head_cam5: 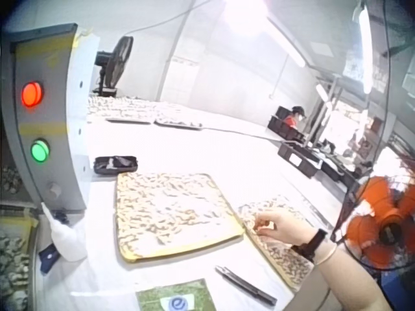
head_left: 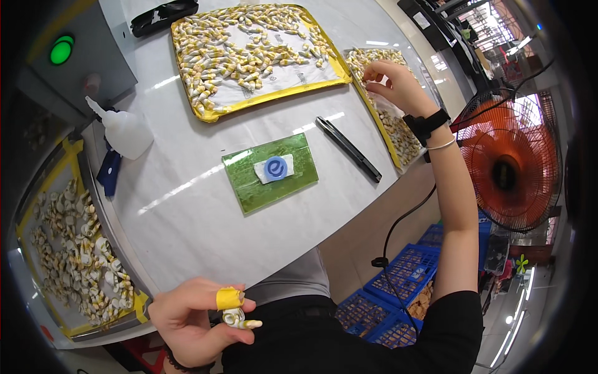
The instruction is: The person repeatedly picks up small white and yellow components from a tray, inserts a yellow piece into the white piece, and places the assembled unit onto a tray. The person uses yellow finger cots while handling the components.
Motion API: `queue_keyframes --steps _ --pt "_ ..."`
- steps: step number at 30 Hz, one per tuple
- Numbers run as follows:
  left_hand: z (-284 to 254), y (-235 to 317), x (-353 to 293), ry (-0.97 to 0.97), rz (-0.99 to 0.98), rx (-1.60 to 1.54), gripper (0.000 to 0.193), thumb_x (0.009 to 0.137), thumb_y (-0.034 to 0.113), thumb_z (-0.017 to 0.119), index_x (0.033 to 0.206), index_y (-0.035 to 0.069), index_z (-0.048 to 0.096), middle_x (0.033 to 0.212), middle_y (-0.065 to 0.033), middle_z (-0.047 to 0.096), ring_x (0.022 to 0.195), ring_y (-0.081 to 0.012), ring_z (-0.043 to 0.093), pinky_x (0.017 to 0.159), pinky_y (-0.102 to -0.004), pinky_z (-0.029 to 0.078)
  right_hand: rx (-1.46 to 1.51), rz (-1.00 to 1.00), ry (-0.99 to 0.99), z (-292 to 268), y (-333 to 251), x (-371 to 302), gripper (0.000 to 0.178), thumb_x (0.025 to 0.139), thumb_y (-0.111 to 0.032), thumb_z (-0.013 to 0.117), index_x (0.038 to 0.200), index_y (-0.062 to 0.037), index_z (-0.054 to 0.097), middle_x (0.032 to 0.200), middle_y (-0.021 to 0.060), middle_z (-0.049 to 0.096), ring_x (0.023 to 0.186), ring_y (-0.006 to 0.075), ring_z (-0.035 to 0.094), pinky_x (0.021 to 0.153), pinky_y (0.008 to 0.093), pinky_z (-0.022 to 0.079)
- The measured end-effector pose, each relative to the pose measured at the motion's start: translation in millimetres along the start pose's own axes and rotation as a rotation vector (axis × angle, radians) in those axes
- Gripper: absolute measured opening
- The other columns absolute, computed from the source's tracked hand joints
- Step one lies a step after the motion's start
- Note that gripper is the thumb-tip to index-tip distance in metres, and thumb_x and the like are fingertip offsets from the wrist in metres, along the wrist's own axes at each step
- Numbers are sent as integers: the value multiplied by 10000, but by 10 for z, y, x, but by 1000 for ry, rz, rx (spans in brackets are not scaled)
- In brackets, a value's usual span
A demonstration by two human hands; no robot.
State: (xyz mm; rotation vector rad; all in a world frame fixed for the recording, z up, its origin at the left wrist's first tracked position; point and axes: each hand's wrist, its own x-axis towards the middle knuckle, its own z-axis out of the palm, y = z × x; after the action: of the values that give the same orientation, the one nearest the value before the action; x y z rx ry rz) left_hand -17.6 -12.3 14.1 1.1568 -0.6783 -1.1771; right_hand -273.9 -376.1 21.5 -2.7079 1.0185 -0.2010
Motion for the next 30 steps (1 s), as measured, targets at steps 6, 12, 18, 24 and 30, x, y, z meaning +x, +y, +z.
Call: queue_keyframes --steps 6,12,18,24,30 --pt "-47 -62 0 -26 68 -87 362 571 49 863 852 -34 650 777 -130 680 753 -199 676 844 -374 512 -79 -82 -33 10 130 6 122 807 -87 649 831 -42 539 745 17 582 707 114 555 577 250 428" --pt "-80 -63 -10 -10 69 -97 364 575 54 863 853 -36 647 771 -131 679 750 -200 676 839 -373 514 -18 48 -86 -43 -37 -21 78 818 -49 626 872 -29 574 768 39 586 710 115 556 589 245 437" --pt "-23 -2 -34 125 34 -122 421 587 215 862 845 -5 612 749 -102 671 725 -170 663 805 -355 529 199 -119 187 -47 -819 -213 127 811 22 615 917 -10 677 809 73 672 706 143 620 616 238 482" --pt "-61 -141 -4 13 165 28 524 586 380 839 864 31 564 688 -61 651 693 -144 641 764 -345 553 57 -482 109 321 -1563 -376 169 692 17 650 851 -18 603 783 85 616 720 226 599 613 302 495" --pt "-56 -177 5 -2 273 62 506 592 383 841 851 42 571 703 -62 655 699 -144 628 760 -358 556 -91 -597 94 460 -1641 -359 219 648 5 604 867 1 587 808 78 575 745 226 567 612 307 492"
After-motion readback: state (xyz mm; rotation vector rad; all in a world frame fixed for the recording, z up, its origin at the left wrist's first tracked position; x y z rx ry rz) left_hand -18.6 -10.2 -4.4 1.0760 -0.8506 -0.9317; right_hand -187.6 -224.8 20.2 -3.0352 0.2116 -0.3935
